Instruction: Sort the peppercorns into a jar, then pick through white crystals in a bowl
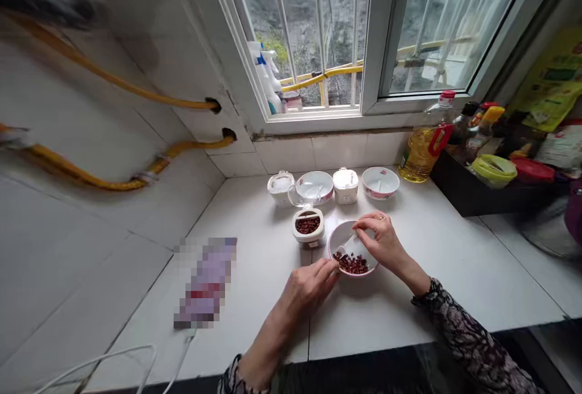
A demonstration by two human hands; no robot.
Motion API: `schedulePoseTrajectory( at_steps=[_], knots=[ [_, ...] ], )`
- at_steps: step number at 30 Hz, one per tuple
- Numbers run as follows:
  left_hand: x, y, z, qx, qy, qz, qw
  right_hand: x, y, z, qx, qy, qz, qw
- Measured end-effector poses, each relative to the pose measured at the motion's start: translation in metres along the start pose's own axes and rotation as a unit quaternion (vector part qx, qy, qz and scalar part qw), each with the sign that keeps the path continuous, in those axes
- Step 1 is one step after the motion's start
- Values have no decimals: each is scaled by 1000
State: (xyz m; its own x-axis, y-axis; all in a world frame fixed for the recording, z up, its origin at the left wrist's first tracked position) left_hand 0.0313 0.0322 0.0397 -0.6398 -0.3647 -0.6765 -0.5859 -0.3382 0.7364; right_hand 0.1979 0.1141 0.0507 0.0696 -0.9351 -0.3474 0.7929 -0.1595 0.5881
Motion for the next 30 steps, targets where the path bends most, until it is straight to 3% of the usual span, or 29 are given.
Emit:
schedulePoseTrajectory(
  at_steps=[12, 18, 24, 28, 30],
  knots=[
    [2, -1, 1, 8, 2, -3, 1000, -6, 8, -12, -89, -101, 37, 990],
    [1, 1, 0, 7, 0, -6, 1000, -10, 20, -10, -97, -112, 11, 989],
    [-1, 2, -1, 0, -1, -14, 1000, -26, 28, 26, -87, -41, -44, 994],
    [-2, 2, -1, -11, -2, -17, 1000, -29, 23, 66, -38, 80, -121, 989],
    [-1, 1, 0, -9, 1, -17, 1000, -25, 13, 83, 5, 151, -132, 980]
  ],
)
Point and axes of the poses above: each hand's wrist, its own x-axis away from the middle knuckle, its own y-axis out of the back of the hand, z = x × y, the point moved 6 cm from there along -x, towards the middle knuckle, and after that the axes turned 12 degrees about -y, right-handed, at the moved point
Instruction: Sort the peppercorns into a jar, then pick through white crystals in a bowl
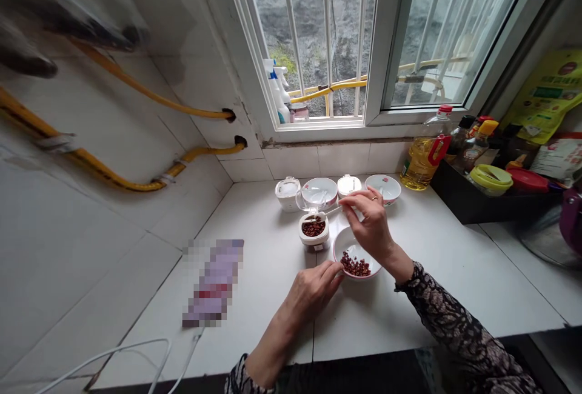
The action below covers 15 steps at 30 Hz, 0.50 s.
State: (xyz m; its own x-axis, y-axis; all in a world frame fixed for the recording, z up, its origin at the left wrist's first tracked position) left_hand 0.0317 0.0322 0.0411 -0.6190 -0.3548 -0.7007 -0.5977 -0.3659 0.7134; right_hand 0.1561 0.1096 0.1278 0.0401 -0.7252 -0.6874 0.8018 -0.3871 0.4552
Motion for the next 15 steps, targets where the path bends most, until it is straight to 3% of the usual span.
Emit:
schedulePoseTrajectory(
  at_steps=[3, 5, 9, 15],
  knots=[
    [1, -1, 0, -5, 3, 4, 1000, 7, -12, 17, 46, 98, 27, 994],
    [1, -1, 0, -10, 2, 7, 1000, 9, -10, 18, 60, 117, 23, 991],
    [0, 0, -1, -13, 1, 13, 1000, 7, 10, 0, 62, 76, 7, 995],
    [1, 0, 0, -1, -3, 16, 1000, 21, 19, -46, 124, 7, 97, 987]
  ],
)
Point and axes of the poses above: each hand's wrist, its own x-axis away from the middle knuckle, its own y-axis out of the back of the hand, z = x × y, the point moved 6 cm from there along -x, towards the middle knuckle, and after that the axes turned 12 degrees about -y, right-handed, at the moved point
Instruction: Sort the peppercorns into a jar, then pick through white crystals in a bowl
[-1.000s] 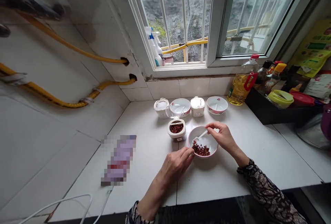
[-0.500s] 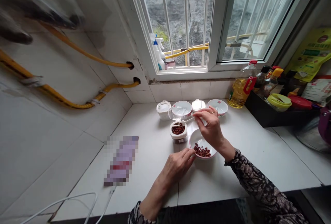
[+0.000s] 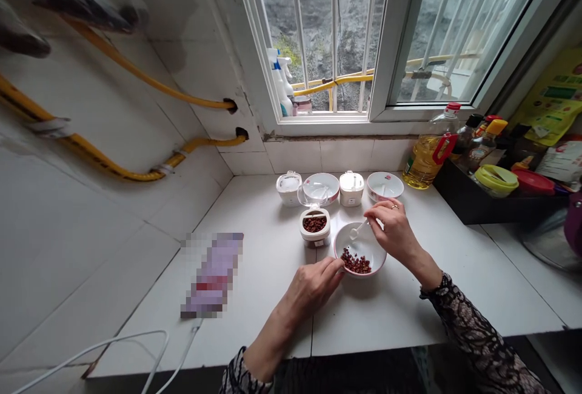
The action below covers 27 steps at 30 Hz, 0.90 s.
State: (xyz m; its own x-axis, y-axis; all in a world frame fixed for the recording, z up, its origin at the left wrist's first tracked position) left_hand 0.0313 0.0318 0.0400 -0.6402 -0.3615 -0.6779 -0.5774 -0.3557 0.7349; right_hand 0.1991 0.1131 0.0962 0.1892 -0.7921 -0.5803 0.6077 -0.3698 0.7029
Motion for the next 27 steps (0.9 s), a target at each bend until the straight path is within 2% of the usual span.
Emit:
schedulePoseTrajectory(
  at_steps=[5, 8, 20, 27],
  knots=[
    [2, -1, 1, 8, 9, 1, 1000, 16, -26, -8, -14, -40, 77, 996],
    [2, -1, 2, 20, 9, -1, 1000, 20, -33, -7, -59, -72, 91, 992],
    [3, -2, 2, 36, 11, 2, 999, 22, -34, -24, -163, -166, 109, 966],
    [5, -3, 3, 40, 15, 3, 999, 20, -25, -29, -176, -185, 77, 964]
  ],
)
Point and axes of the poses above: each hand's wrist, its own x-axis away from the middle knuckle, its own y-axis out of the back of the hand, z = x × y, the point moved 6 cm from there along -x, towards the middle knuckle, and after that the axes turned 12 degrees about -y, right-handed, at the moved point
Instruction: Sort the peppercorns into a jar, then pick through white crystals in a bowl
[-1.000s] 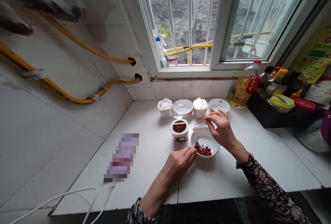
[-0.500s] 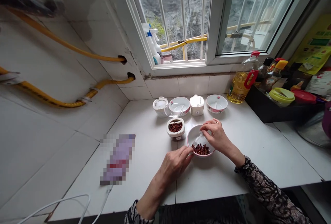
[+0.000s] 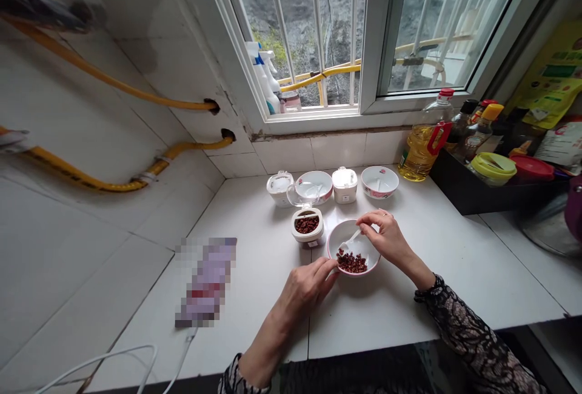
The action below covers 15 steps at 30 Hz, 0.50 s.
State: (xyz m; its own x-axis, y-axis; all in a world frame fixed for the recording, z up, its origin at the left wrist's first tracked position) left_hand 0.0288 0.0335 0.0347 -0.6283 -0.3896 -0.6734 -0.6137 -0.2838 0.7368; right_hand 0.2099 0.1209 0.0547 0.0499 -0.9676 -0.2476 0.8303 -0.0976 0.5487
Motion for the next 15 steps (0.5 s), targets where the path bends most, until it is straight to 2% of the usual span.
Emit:
schedulePoseTrajectory(
  at_steps=[10, 12, 15],
  knots=[
    [-2, 2, -1, -13, -3, -3, 1000, -8, 5, -1, -104, -78, 21, 991],
    [-3, 2, -1, -17, -5, -5, 1000, -13, 8, 7, -111, -72, 1, 991],
    [-3, 3, -2, -21, -9, -10, 1000, -20, 10, 31, -95, -17, -40, 994]
  ],
)
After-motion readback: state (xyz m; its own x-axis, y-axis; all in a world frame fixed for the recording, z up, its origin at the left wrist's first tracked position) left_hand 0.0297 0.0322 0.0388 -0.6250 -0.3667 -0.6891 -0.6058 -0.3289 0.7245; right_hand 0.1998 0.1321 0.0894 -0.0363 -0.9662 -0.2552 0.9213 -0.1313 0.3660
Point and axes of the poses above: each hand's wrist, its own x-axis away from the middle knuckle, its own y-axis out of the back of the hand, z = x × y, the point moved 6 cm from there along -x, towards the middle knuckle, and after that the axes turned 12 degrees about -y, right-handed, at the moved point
